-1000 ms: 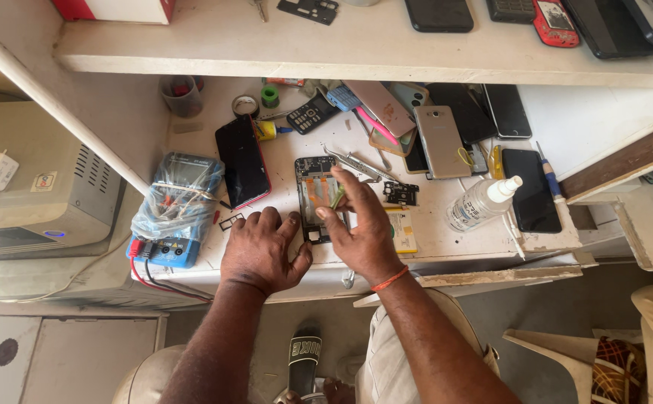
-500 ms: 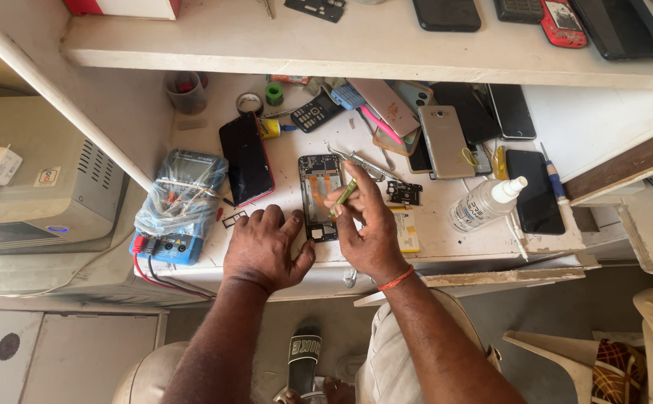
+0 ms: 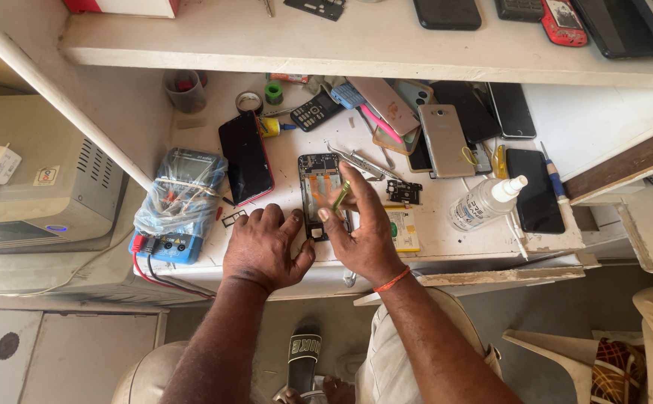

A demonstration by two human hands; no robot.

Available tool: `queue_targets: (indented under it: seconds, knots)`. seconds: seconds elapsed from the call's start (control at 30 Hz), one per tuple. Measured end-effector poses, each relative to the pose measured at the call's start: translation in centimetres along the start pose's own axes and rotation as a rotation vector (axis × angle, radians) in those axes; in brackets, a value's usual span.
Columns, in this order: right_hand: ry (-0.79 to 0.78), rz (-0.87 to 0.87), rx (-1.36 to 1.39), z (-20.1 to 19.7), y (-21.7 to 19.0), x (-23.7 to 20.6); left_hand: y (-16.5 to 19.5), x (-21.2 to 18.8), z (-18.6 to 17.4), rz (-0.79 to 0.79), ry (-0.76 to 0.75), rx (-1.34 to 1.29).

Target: The person works at a cluttered repair bench on an opened smartphone, lifting out the battery and setting it aside, then using a handheld tool on the exposed circuit board while steadying the phone frame with the other hand. A bottle of liquid and assorted phones and tools surround the work area.

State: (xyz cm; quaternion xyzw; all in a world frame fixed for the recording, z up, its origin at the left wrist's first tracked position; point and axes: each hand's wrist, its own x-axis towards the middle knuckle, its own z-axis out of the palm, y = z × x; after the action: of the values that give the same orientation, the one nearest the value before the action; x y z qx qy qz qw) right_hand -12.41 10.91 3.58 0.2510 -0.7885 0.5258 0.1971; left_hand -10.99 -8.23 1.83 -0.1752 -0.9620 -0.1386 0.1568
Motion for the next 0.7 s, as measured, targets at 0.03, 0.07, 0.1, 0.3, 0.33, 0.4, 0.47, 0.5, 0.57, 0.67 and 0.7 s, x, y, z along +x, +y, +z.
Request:
queue_targets:
  seconds: [0.03, 0.07, 0.1, 0.3, 0.33, 0.4, 0.47, 0.5, 0.57, 0.67, 0.7]
  knots:
    - [0.013, 0.002, -0.045, 0.00, -0.01, 0.09, 0.02, 0.04, 0.03, 0.000, 0.000, 0.000]
    - [0.025, 0.005, -0.089, 0.01, -0.02, 0.14, 0.04, 0.03, 0.05, -0.001, -0.001, 0.000]
    - [0.020, 0.031, -0.038, -0.04, -0.02, 0.20, 0.01, 0.02, 0.04, -0.004, -0.002, 0.001]
    - [-0.012, -0.042, -0.015, -0.14, -0.03, 0.13, -0.07, -0.02, 0.03, 0.008, 0.016, -0.008]
    - [0.000, -0.061, -0.044, -0.10, 0.00, 0.16, -0.01, 0.00, 0.05, 0.005, 0.009, -0.009]
    - [0.006, -0.026, -0.038, -0.09, 0.10, 0.25, -0.04, -0.01, 0.02, -0.003, -0.004, -0.007]
    - [-0.007, 0.085, 0.031, -0.16, 0.22, 0.34, -0.09, 0.01, 0.02, 0.003, 0.003, -0.009]
    - [-0.009, 0.075, 0.048, -0.14, 0.24, 0.31, -0.08, 0.03, 0.04, 0.007, 0.007, -0.012]
    - [-0.013, 0.058, 0.081, -0.06, 0.28, 0.20, -0.11, -0.02, 0.05, 0.009, 0.012, -0.004]
    - [0.031, -0.058, -0.077, 0.02, 0.43, 0.25, -0.02, -0.03, 0.06, 0.005, 0.013, -0.005]
    - [0.025, 0.000, -0.053, 0.04, 0.45, 0.22, 0.00, -0.06, 0.06, 0.002, 0.012, -0.007]
